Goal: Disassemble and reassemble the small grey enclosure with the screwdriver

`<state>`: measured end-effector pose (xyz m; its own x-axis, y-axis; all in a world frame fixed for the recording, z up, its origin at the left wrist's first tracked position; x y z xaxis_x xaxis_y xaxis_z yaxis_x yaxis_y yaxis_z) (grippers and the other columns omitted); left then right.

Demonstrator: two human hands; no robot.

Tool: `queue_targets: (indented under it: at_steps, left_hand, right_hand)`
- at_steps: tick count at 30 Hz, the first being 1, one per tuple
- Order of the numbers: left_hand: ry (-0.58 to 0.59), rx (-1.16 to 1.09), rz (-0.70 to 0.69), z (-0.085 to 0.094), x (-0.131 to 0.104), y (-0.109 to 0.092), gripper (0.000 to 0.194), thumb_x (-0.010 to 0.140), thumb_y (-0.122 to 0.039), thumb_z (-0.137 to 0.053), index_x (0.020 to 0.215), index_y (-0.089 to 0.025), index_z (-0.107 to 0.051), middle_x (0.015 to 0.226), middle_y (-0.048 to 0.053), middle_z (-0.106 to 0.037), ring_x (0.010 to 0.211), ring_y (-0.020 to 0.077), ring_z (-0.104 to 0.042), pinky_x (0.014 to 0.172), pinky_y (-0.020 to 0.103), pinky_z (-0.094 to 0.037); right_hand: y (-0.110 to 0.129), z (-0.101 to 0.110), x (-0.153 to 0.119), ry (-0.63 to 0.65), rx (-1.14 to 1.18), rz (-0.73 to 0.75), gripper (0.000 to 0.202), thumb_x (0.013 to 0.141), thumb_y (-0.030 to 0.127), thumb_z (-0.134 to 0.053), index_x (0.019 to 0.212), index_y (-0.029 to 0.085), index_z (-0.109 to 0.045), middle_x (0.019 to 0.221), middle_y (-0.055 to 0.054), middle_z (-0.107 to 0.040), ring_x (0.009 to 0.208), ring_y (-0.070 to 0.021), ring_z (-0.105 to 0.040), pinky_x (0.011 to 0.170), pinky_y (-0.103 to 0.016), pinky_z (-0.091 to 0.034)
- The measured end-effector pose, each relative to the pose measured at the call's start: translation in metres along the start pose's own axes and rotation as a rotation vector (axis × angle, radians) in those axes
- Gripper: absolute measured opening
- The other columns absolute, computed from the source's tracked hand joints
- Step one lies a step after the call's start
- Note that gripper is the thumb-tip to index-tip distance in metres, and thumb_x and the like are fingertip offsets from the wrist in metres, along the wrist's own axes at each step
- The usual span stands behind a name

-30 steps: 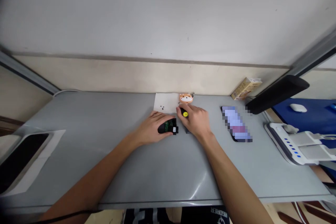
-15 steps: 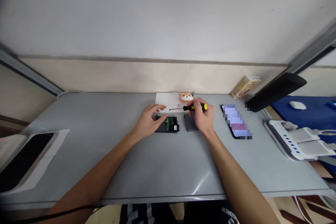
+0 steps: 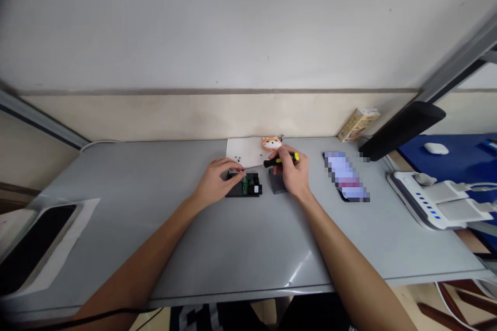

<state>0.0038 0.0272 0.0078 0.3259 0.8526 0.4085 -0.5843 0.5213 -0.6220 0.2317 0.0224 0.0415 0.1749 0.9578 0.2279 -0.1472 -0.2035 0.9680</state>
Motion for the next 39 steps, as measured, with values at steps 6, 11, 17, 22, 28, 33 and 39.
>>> queue_targets:
  at_steps: [6,11,17,22,28,33,39]
  left_hand:
    - [0.020,-0.058,0.017,-0.001,0.001,0.001,0.011,0.095,-0.032,-0.067,0.094,-0.023,-0.073,0.094,0.001,-0.075,0.088,0.0181,-0.068,0.092,0.039,-0.050]
    - [0.015,-0.087,0.034,-0.002,0.002,0.004,0.009,0.094,-0.029,-0.068,0.097,-0.023,-0.074,0.093,0.002,-0.075,0.088,0.0184,-0.068,0.089,0.036,-0.050]
    - [0.003,-0.100,0.024,-0.002,0.002,0.002,0.009,0.096,-0.028,-0.066,0.098,-0.024,-0.074,0.095,0.002,-0.075,0.089,0.0183,-0.067,0.087,0.035,-0.050]
    - [0.002,-0.090,0.028,0.000,0.002,0.000,0.012,0.098,-0.027,-0.062,0.099,-0.024,-0.074,0.094,0.002,-0.075,0.090,0.0185,-0.066,0.090,0.037,-0.051]
    - [0.197,-0.053,0.008,0.009,-0.002,-0.007,0.056,0.090,-0.042,-0.074,0.142,-0.030,-0.057,0.140,0.006,-0.064,0.133,0.0269,-0.055,0.116,0.046,-0.038]
    - [0.359,0.034,-0.011,0.007,-0.008,-0.008,0.075,0.082,-0.046,-0.081,0.149,-0.031,-0.050,0.150,0.006,-0.056,0.140,0.0292,-0.049,0.122,0.049,-0.032]
    - [0.320,0.034,-0.027,0.000,-0.009,-0.004,0.064,0.083,-0.037,-0.081,0.141,-0.029,-0.056,0.142,0.004,-0.062,0.132,0.0268,-0.055,0.116,0.046,-0.041]
  right_hand:
    - [0.003,0.002,0.001,-0.021,0.018,0.034,0.042,0.094,0.048,-0.051,0.069,0.019,-0.068,0.062,-0.003,-0.063,0.045,-0.0128,-0.054,0.044,-0.026,-0.040]
    - [0.004,0.003,0.001,0.008,0.058,0.024,0.040,0.095,0.045,-0.052,0.070,0.019,-0.069,0.053,0.000,-0.057,0.045,-0.0124,-0.054,0.045,-0.024,-0.040]
    - [0.003,0.003,0.001,0.028,0.062,0.027,0.040,0.095,0.046,-0.054,0.070,0.019,-0.070,0.054,0.000,-0.058,0.044,-0.0115,-0.054,0.043,-0.023,-0.039]
    - [0.003,0.003,0.002,0.021,0.089,0.033,0.039,0.094,0.045,-0.055,0.069,0.019,-0.070,0.055,0.000,-0.059,0.044,-0.0109,-0.053,0.043,-0.023,-0.039]
    - [0.005,0.005,0.002,0.030,0.098,0.038,0.040,0.095,0.046,-0.055,0.070,0.018,-0.070,0.051,0.001,-0.056,0.043,-0.0107,-0.051,0.043,-0.023,-0.037]
    - [0.004,0.010,0.006,-0.012,0.090,0.041,0.041,0.096,0.046,-0.054,0.071,0.018,-0.070,0.050,0.002,-0.055,0.042,-0.0109,-0.051,0.043,-0.023,-0.036]
    - [0.005,0.012,0.009,-0.044,0.094,0.062,0.038,0.094,0.041,-0.054,0.067,0.019,-0.068,0.058,0.000,-0.061,0.043,-0.0101,-0.052,0.043,-0.024,-0.036]
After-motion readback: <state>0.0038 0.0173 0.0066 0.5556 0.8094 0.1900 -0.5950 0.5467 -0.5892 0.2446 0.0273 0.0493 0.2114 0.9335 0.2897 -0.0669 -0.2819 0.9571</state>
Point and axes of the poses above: each hand's wrist, its own x-axis towards the middle knuckle, its own z-axis out of the back of the hand, y = z × x, the point moved 1 cm from there along x, towards the middle knuckle
